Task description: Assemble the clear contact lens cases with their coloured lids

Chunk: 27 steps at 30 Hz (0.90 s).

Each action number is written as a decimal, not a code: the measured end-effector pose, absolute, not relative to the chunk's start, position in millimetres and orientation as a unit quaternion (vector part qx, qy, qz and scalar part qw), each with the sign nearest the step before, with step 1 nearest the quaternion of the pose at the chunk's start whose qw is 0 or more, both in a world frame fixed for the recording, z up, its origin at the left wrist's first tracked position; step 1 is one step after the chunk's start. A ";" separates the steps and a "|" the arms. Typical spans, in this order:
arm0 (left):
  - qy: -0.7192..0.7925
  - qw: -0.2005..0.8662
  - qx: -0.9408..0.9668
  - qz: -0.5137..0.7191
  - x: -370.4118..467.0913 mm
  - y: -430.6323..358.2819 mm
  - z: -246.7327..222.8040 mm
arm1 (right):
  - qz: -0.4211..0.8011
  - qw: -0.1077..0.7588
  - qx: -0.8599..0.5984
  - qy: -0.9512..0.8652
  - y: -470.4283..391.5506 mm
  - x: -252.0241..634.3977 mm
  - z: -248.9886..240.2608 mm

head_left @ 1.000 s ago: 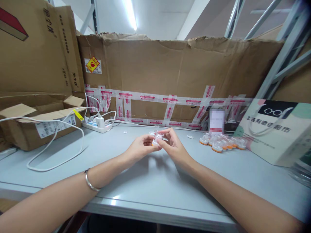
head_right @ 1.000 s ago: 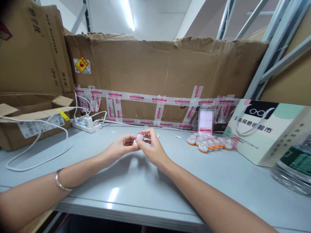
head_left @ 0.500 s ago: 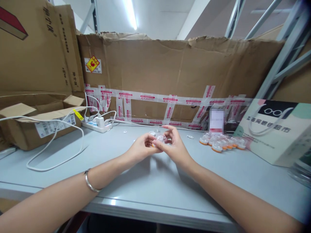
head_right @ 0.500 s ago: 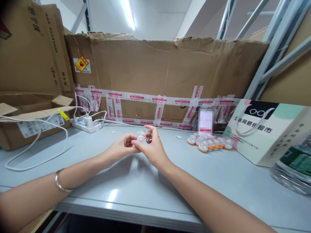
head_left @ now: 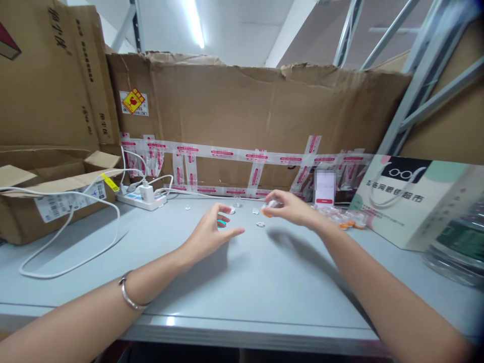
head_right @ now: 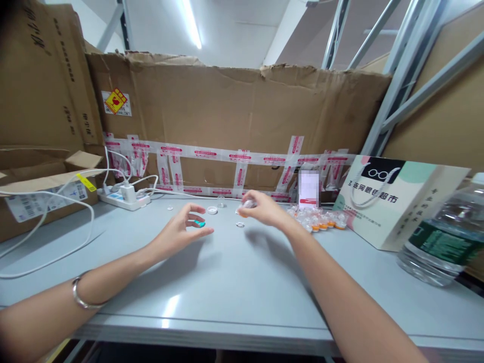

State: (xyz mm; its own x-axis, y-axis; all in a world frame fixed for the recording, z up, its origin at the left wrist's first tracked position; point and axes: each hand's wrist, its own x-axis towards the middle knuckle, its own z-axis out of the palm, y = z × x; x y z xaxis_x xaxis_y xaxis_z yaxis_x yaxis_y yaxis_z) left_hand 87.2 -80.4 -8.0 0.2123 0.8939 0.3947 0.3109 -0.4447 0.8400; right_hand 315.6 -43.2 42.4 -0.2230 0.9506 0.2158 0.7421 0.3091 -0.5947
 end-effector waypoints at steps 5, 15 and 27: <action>0.424 0.303 0.728 0.445 85.7 -79.4 -6.4 | 0.096 0.051 -0.724 -0.681 -15.5 388.8 46.2; 0.418 0.191 0.705 0.540 69.4 -70.4 21.0 | 0.030 -0.022 -0.752 -0.658 -7.3 405.4 30.8; 0.633 -0.015 0.738 0.234 -15.2 -0.9 14.2 | -0.013 -0.077 -0.756 -0.649 -17.4 392.9 36.8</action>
State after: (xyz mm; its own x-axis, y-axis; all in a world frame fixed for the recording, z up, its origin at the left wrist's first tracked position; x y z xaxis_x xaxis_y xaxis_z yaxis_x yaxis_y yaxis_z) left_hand -15.2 -0.9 14.2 0.0894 0.9273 0.3635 0.9411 -0.1981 0.2740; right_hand 392.9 -17.4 36.8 0.1563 0.9844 -0.0803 0.9803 -0.1447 0.1342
